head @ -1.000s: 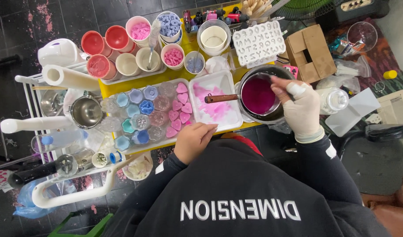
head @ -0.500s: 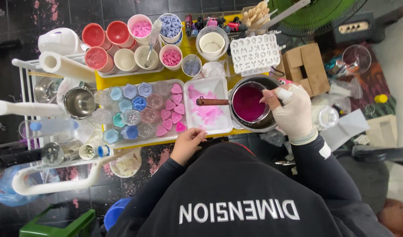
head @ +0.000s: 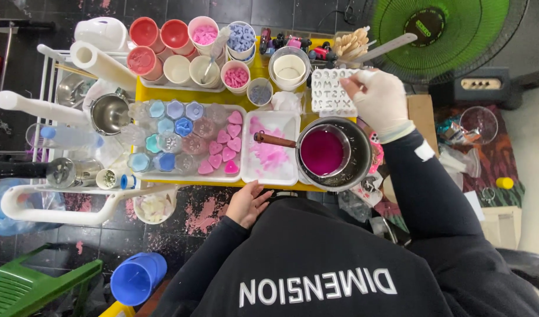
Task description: Scraping pink wax flakes from a tray into a pot for candle making.
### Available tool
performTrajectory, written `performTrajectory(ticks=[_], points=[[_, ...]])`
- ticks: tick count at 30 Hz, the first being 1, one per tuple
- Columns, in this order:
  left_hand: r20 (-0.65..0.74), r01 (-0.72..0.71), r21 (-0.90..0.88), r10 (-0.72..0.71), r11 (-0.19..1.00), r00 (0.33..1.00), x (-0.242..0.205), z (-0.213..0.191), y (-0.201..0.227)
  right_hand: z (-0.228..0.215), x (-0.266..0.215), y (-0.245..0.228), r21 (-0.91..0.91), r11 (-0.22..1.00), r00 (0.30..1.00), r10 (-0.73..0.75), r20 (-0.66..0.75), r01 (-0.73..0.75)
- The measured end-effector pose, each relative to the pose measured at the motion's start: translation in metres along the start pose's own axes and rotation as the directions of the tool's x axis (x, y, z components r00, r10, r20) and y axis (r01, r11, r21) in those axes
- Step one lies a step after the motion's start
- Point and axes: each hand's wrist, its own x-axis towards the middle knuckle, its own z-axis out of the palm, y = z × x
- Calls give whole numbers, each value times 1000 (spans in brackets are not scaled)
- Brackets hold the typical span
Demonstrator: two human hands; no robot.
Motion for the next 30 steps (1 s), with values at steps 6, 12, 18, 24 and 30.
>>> performTrajectory(ticks=[6, 12, 18, 24, 30], points=[[-84, -154, 166, 170, 974, 982, 17, 0, -17, 18, 22, -23, 33, 973, 972, -226, -67, 229], [-87, -313, 158, 329, 937, 940, -3, 6, -13, 27, 35, -39, -33, 941, 935, -339, -105, 338], [-83, -459, 154, 475, 875, 876, -45, 30, -2, 45, 80, -32, 40, 957, 957, -283, -72, 286], [-9, -613, 90, 616, 785, 788, -47, 24, 2, 92, 140, -32, -17, 999, 990, -39, 136, 41], [-53, -740, 205, 762, 641, 645, -59, 8, 3, 117, 157, -31, -120, 986, 985, 127, 117, -113]])
